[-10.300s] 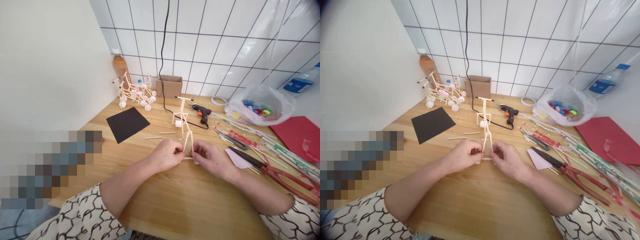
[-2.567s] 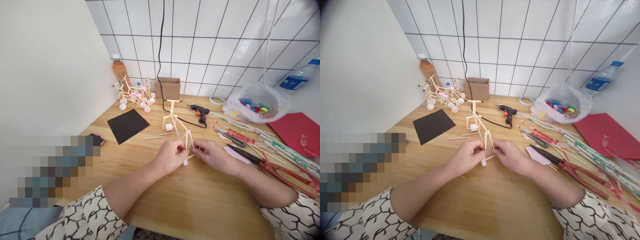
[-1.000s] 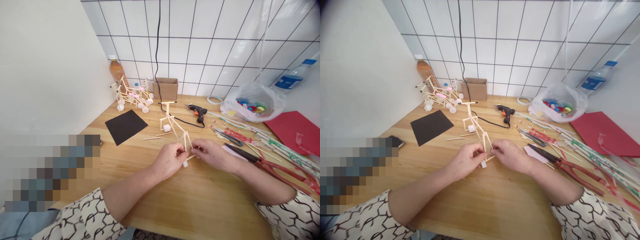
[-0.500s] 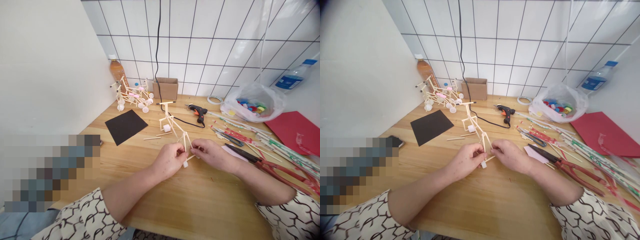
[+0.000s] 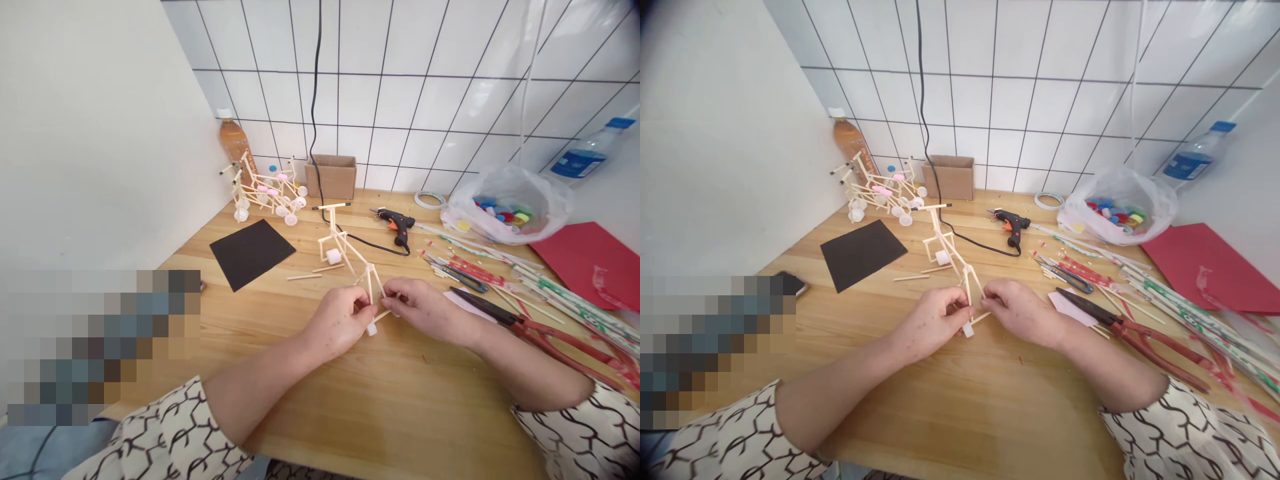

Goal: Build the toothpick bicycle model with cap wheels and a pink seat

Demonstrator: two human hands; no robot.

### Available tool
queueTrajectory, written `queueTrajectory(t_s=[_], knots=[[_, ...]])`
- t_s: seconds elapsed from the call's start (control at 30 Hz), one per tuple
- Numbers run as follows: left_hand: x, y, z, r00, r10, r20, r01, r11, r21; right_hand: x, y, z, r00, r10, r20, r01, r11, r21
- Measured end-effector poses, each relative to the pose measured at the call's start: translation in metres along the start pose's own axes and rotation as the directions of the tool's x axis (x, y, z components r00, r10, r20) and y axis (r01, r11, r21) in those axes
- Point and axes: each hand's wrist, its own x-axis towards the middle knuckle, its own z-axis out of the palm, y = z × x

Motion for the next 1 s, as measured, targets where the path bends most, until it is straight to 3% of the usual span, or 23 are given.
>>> queueTrajectory(t_s=[0.6, 1.0], knots=[[0.0006, -0.0030, 0.0013, 1.000, 0.005, 0.002, -0.005, 1.000, -0.017, -0.0013, 0.0005, -0.0073, 0.998, 0.009, 0.058, -0.010, 1.000, 0.025], [-0.0003, 0.0008, -0.0006, 1.000, -0.013, 0.015, 0.013, 0.999, -0.030, -0.0008, -0.0009, -0.0057, 1.000, -0.001, 0.019, 0.001, 1.000, 0.026]])
